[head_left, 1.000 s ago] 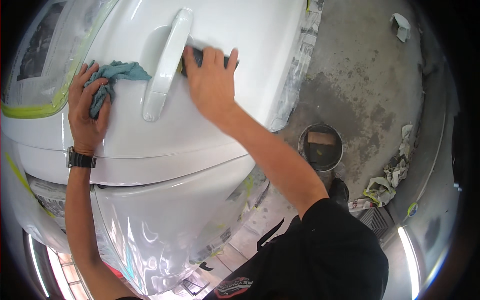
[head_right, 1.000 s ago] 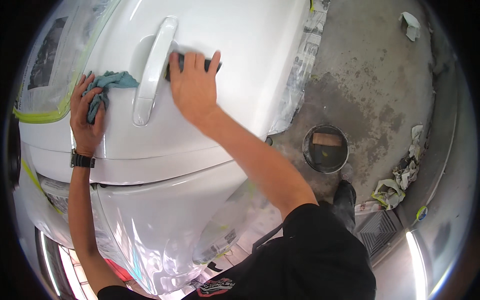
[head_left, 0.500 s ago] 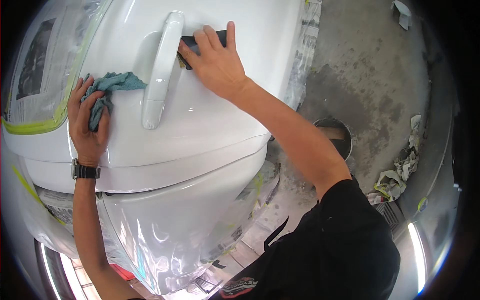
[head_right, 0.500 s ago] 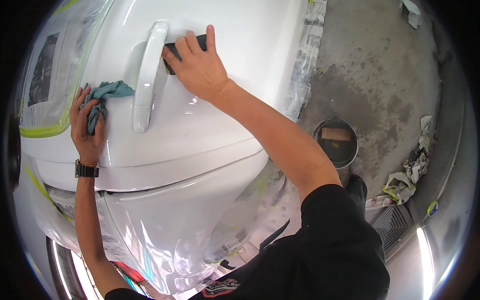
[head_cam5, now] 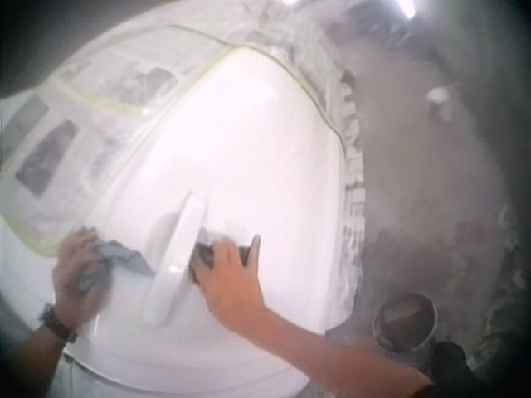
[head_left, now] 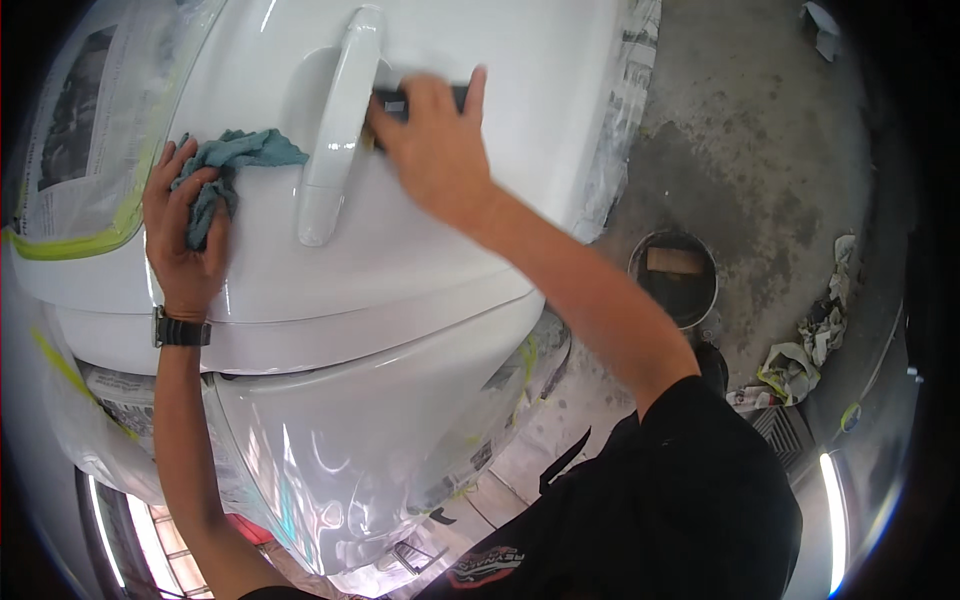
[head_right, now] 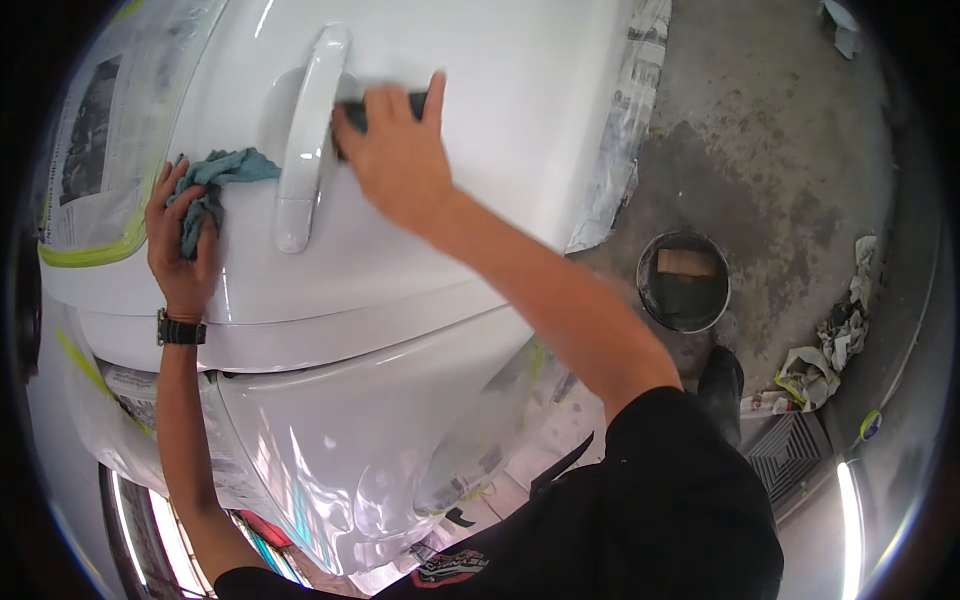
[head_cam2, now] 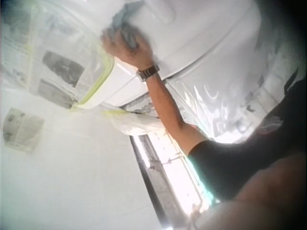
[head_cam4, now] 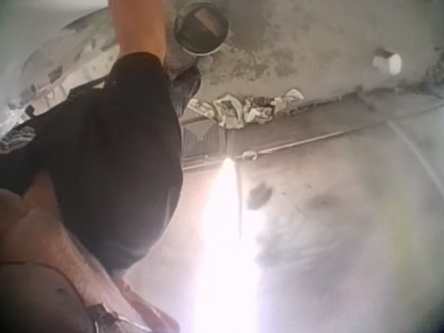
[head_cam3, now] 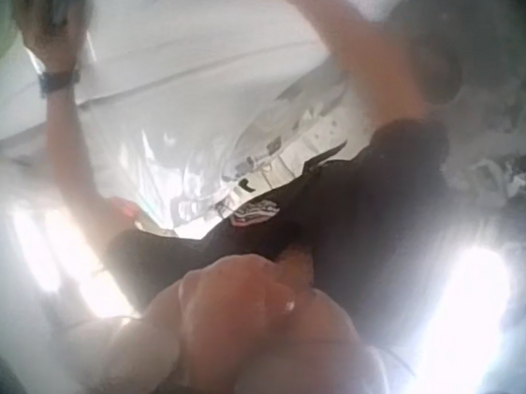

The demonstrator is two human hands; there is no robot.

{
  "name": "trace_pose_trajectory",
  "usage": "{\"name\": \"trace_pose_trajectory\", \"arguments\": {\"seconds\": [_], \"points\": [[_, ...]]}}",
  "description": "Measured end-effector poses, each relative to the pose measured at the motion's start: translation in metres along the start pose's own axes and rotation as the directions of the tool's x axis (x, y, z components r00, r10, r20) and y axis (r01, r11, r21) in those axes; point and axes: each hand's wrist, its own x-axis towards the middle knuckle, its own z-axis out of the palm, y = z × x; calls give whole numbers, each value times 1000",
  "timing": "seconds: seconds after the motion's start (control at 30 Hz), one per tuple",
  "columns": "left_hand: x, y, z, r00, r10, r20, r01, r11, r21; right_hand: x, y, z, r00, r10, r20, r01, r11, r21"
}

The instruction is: The person is wet sanding the door handle and surrounding panel of a white vehicle in a paint booth.

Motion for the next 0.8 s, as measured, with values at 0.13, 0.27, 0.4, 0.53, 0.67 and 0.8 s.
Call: {"name": "trace_pose_trajectory", "arguments": {"seconds": [0.13, 0.27, 0.4, 0.53, 0.67, 0.8], "points": [[-4, -1, -5, 1000, 9, 19, -9, 1000, 30, -17, -5, -6, 983, -184, 15, 184, 983, 11], [-1, 4, -4, 1000, -21, 17, 21, 1000, -1, 7, 17, -6, 996, -86, 4, 86, 987, -138], [-1, 4, -1, 999, -30, 14, 30, 999, 15, -18, -17, -5, 994, -28, 102, 24, 999, 38], [-1, 3, -5, 1000, -21, 11, 21, 1000, 8, -2, -11, -12, 992, -118, 47, 121, 990, -70], [-2, -1, -3, 1000, -2, 9, 2, 1000, 13, -22, -37, -11, 982, 102, 159, -109, 993, 35], [4, 1, -5, 1000, 19, -13, -19, 999, 38, 8, -8, -12, 992, -113, 49, 121, 962, -244]]}}
